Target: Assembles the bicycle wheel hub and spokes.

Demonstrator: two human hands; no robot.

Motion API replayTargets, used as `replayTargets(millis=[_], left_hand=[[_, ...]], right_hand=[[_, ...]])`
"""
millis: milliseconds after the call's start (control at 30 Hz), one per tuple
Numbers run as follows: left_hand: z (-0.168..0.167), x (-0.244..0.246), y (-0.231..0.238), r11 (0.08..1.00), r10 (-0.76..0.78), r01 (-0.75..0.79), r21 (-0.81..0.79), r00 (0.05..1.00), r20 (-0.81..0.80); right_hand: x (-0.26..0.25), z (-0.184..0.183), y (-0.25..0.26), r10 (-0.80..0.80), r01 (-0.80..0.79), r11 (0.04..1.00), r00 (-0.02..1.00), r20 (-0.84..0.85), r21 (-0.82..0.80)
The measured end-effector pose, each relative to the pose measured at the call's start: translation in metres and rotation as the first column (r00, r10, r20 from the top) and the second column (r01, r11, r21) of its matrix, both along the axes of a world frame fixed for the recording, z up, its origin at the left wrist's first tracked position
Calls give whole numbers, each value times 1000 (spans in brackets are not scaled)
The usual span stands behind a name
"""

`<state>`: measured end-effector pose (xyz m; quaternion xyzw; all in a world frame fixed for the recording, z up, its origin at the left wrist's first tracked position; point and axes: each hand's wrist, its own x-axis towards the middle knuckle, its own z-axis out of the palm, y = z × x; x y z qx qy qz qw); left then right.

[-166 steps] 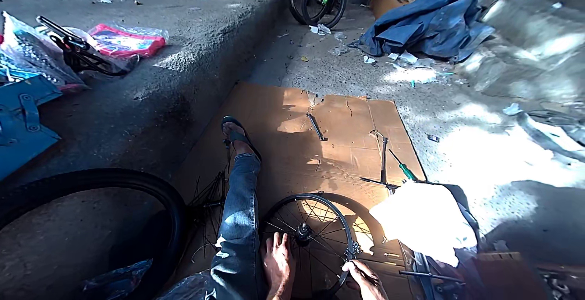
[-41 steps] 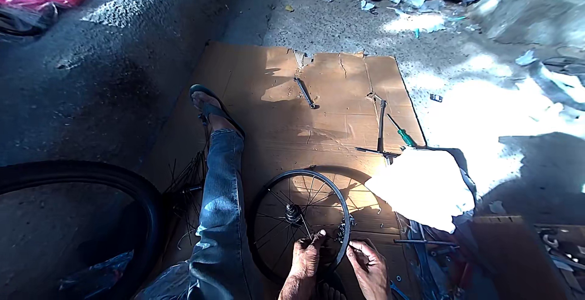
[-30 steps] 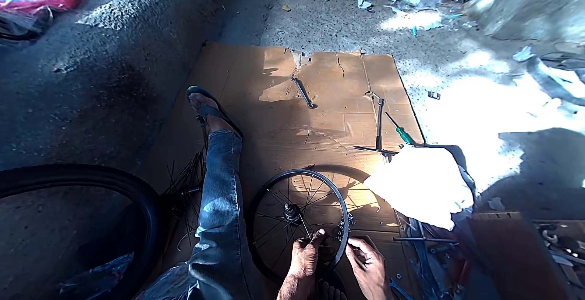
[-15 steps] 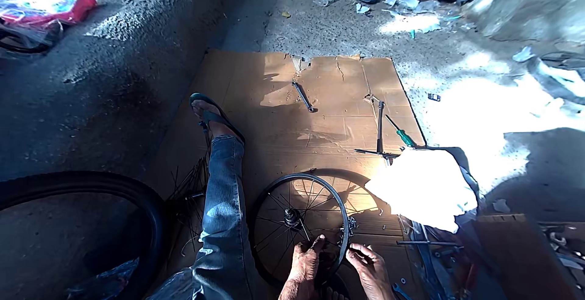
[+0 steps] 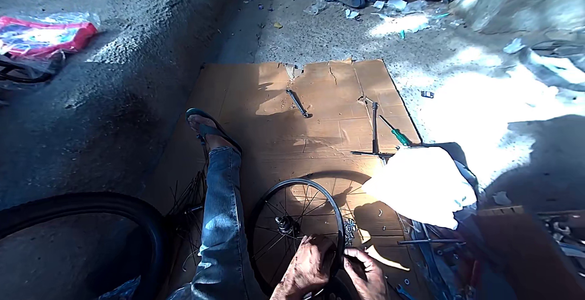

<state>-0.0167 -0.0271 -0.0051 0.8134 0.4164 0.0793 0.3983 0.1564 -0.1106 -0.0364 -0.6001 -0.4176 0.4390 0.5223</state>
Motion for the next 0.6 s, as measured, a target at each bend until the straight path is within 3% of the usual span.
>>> replayTargets(millis=[100,267,367,500,600], left_hand=[[1,-1,6,993,23,-10,-114,993,113],[7,-1,15,968,-32,55,-246,995,97],[7,2,16,969,-107,109,-221,994,22],[14,10,12,976,-182,154,-153,964,-194],[14,9,13,973,-163,135,-187,976,-144]], right_hand=[[1,-6,2,6,-10,998,998,55,62],[0,-15,-4,27,-36,997,990,136,64],[3,-14,-9,56,-59,997,996,67,51],[1,-9,-10,59,-59,998,998,32,2],[3,-13,-8,71,-72,997,994,88,6]])
